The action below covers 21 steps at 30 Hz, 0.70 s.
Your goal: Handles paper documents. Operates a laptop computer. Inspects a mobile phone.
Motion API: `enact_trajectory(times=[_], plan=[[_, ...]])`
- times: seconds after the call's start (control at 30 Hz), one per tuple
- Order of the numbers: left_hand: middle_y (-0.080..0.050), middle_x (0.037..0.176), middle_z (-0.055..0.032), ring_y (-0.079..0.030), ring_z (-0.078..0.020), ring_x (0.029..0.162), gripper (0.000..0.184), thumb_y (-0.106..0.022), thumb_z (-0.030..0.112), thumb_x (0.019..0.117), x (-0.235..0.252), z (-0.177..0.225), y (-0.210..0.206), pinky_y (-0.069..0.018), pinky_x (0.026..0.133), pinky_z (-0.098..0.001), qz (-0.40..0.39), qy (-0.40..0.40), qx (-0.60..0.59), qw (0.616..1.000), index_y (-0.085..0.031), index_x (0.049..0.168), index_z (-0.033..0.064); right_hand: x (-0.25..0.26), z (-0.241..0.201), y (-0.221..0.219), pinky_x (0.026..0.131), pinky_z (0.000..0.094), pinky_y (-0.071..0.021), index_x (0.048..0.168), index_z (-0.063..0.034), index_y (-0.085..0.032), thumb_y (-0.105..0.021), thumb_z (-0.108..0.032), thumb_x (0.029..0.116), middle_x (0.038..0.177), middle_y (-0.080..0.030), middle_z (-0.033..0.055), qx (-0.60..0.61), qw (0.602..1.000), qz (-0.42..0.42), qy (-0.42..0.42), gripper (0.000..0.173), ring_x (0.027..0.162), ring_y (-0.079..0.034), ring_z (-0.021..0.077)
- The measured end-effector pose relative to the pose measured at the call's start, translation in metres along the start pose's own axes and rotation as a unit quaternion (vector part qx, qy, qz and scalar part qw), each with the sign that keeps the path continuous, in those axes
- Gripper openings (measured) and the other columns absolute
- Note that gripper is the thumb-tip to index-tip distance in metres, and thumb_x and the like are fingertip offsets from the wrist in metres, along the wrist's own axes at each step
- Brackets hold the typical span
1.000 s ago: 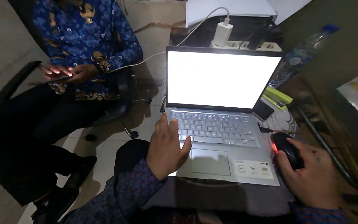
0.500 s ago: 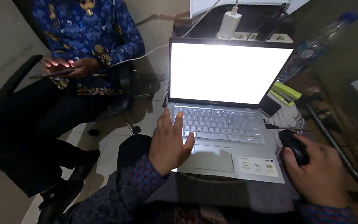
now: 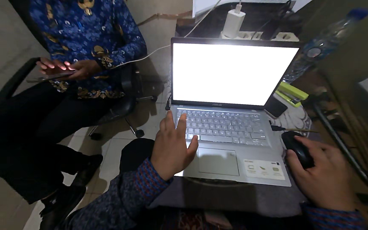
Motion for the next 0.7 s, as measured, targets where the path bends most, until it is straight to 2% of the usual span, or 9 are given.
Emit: enact_trajectory(times=[0.33, 0.7], plan=[[-0.039, 0.154, -0.0302, -0.050, -0.0443, 0.132, 0.076, -0.043, 0.063, 0.0938, 0.0001, -0.0002, -0.0010, -0.0539, 0.094, -0.0512, 0.002, 0.000, 0.003, 1.000, -0.049, 0.152, 0.0138, -0.0006, -0.0027, 0.0006, 0.092, 0.0555, -0.0502, 0.133, -0.0142, -0.068, -0.057, -0.046, 0.0945, 0.127, -0.060, 0.0257, 0.014, 1.000, 0.001, 0.006, 0.051, 0.113, -0.060, 0.0409], [-0.040, 0.153, -0.0294, -0.050, -0.0437, 0.132, 0.077, -0.043, 0.063, 0.0936, 0.0001, -0.0011, -0.0022, -0.0537, 0.094, -0.0511, 0.008, -0.003, 0.005, 1.000, -0.048, 0.152, 0.0138, -0.0015, -0.0010, 0.0017, 0.094, 0.0586, -0.0490, 0.132, -0.0127, -0.068, -0.055, -0.043, 0.0946, 0.126, -0.061, 0.0263, -0.015, 1.000, 0.011, -0.016, 0.050, 0.114, -0.060, 0.0430]])
Point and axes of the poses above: each hand's wrist, its own x-axis towards the middle knuckle, its own y-axis out of the back of the hand, z = x × y, the point moved 1 cm from there along x, towards the middle knuckle
